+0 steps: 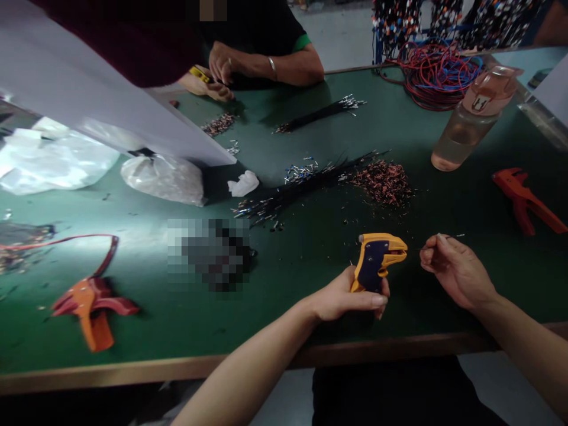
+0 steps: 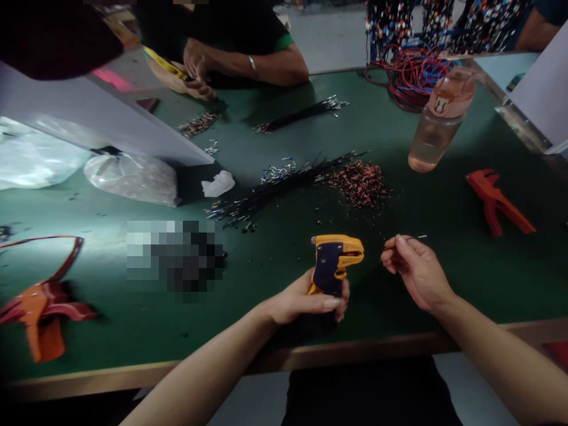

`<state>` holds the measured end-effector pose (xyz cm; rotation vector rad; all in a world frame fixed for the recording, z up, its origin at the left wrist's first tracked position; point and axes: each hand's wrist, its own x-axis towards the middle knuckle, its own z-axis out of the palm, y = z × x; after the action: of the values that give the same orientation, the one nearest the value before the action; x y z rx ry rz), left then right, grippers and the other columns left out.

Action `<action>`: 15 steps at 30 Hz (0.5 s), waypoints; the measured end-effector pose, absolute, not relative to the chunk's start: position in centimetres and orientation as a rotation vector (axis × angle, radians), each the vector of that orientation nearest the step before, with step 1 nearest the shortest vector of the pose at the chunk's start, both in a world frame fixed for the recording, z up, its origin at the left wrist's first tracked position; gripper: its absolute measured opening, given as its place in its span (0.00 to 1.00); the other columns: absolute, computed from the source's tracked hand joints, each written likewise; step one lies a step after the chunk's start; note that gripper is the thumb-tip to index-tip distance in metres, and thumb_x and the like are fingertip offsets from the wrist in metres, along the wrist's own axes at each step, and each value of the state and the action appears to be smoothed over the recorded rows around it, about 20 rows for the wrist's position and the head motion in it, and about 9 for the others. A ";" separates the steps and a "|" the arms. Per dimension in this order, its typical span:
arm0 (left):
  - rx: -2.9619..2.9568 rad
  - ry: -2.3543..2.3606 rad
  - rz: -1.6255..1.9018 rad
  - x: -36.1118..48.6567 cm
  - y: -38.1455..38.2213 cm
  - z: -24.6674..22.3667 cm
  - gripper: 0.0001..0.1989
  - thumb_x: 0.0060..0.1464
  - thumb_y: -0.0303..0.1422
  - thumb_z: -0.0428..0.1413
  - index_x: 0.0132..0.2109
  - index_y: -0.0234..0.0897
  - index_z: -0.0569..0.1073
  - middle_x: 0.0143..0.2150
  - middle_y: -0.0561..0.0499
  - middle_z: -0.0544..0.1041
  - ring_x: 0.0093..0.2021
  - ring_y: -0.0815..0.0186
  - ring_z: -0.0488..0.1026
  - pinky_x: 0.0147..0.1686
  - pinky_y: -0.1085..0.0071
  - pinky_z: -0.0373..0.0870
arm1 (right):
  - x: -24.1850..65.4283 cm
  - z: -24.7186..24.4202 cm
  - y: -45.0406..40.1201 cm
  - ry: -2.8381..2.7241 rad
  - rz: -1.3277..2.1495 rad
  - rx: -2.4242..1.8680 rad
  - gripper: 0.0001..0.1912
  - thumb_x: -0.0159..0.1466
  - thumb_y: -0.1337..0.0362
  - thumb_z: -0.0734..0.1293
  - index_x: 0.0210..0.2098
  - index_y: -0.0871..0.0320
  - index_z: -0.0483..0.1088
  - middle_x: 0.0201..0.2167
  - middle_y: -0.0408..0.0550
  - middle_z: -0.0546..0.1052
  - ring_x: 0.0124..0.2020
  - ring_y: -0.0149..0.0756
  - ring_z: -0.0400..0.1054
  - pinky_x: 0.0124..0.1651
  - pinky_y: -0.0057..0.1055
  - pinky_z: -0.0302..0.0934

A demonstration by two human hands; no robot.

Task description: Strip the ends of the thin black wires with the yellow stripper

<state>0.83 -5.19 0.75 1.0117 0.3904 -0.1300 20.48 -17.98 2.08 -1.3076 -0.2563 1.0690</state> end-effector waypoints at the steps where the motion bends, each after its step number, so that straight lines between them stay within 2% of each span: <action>1: 1.017 0.388 -0.131 0.8 -5.2 0.8 0.22 0.45 0.47 0.69 0.37 0.33 0.75 0.26 0.51 0.76 0.29 0.67 0.72 0.33 0.68 0.70 | 20.5 2.1 -18.0 -0.262 1.070 -1.308 0.23 0.49 0.43 0.79 0.26 0.55 0.75 0.19 0.42 0.74 0.23 0.31 0.67 0.26 0.30 0.60; 6: 1.044 0.398 -0.123 0.8 -5.2 1.1 0.22 0.45 0.48 0.69 0.36 0.34 0.75 0.25 0.52 0.75 0.28 0.66 0.72 0.32 0.68 0.69 | 20.5 2.2 -18.0 -0.294 1.069 -1.326 0.22 0.51 0.43 0.78 0.27 0.55 0.75 0.20 0.42 0.75 0.23 0.32 0.67 0.26 0.31 0.61; 15: 1.120 0.418 -0.135 1.0 -5.4 1.7 0.23 0.46 0.50 0.67 0.30 0.34 0.72 0.22 0.52 0.73 0.24 0.69 0.69 0.28 0.71 0.66 | 20.5 2.5 -18.0 -0.245 1.115 -1.310 0.24 0.47 0.43 0.80 0.26 0.56 0.75 0.19 0.42 0.74 0.23 0.31 0.67 0.26 0.30 0.61</action>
<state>0.97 -5.42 1.66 1.1203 0.4182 -0.1355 20.53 -18.04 2.52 -1.3100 -0.2452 1.1155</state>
